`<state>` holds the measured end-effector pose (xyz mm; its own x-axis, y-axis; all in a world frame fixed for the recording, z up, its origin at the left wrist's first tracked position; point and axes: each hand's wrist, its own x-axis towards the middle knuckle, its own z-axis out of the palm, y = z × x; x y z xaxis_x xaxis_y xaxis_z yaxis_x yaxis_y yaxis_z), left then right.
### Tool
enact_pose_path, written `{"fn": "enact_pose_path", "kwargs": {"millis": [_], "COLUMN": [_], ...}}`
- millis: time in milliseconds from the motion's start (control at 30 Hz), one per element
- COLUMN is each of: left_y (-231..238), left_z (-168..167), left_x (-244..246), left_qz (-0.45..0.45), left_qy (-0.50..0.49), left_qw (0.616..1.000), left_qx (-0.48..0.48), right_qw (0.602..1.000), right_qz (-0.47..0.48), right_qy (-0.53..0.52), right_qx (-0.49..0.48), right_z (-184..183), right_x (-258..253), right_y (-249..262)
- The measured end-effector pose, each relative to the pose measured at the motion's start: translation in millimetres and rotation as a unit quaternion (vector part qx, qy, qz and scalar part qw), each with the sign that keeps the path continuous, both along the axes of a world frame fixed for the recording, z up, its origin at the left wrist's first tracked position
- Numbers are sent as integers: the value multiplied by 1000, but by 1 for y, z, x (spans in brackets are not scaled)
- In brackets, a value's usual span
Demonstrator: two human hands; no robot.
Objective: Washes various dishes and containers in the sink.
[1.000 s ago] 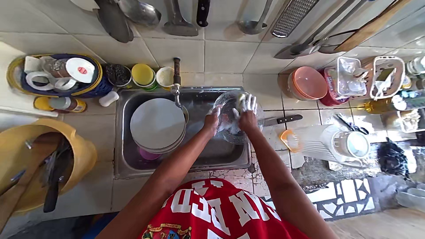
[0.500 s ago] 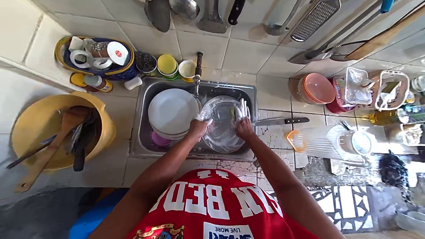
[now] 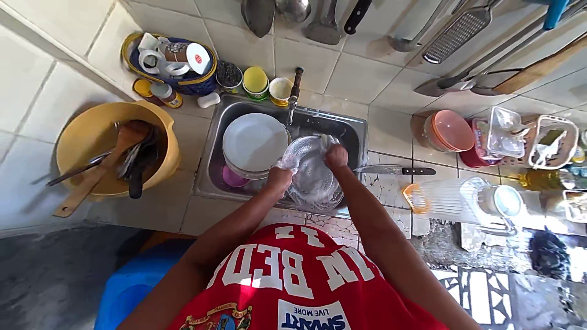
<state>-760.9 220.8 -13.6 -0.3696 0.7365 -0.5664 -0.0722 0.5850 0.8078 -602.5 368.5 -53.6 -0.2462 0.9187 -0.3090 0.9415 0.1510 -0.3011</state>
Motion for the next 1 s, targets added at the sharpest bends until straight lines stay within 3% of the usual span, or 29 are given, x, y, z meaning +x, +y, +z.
{"fn": "enact_pose_path", "kwargs": {"millis": [33, 100, 200, 267, 333, 400, 500, 567, 700, 767, 833, 900, 967, 1000], "left_y": [-1, 1, 16, 24, 23, 18, 9, 10, 26, 33, 29, 22, 14, 12], "left_z": [-1, -1, 11, 16, 10, 8, 6, 5, 16, 21, 14, 10, 8, 9], "left_x": [-2, -11, -20, -16, -11, -7, -5, -13, -28, -18, -7, -4, -5, -8], "left_qz": [-18, -77, -153, -143, -82, -9, 34, -20, -175, -164, -89, -29, -30, -51], "left_qy": [3, 16, 62, 75, 73, 61, 39, 42, 30, 50, 63, 79, 77, 66], "left_qw": [1000, 995, 984, 986, 994, 998, 999, 998, 982, 984, 994, 996, 995, 994], "left_qx": [-14, -57, -63, -32, -1, 15, -8, -51, -67, -46, -29, -24, -52, -77], "right_qw": [1000, 999, 970, 935, 957, 991, 998, 999, 971, 953, 973, 996, 999, 999], "right_qz": [-20, 36, 226, 300, 255, 124, -37, -11, 238, 292, 224, 87, -7, -7], "right_qy": [-3, -24, 41, 103, 73, 1, -26, -31, -3, 51, 31, -1, -18, -24], "right_qx": [-17, -26, 84, 158, 121, 46, -32, -35, 24, 69, 36, 2, -30, -48], "right_z": [8, 29, 42, 34, 29, 32, 24, 31, 59, 56, 49, 45, 35, 33], "right_x": [-6, -19, -41, -51, -48, -35, -16, -17, -46, -59, -55, -41, -25, -22], "right_y": [0, -6, -29, -35, -28, -13, 5, 9, -20, -29, -20, -2, 10, 11]}}
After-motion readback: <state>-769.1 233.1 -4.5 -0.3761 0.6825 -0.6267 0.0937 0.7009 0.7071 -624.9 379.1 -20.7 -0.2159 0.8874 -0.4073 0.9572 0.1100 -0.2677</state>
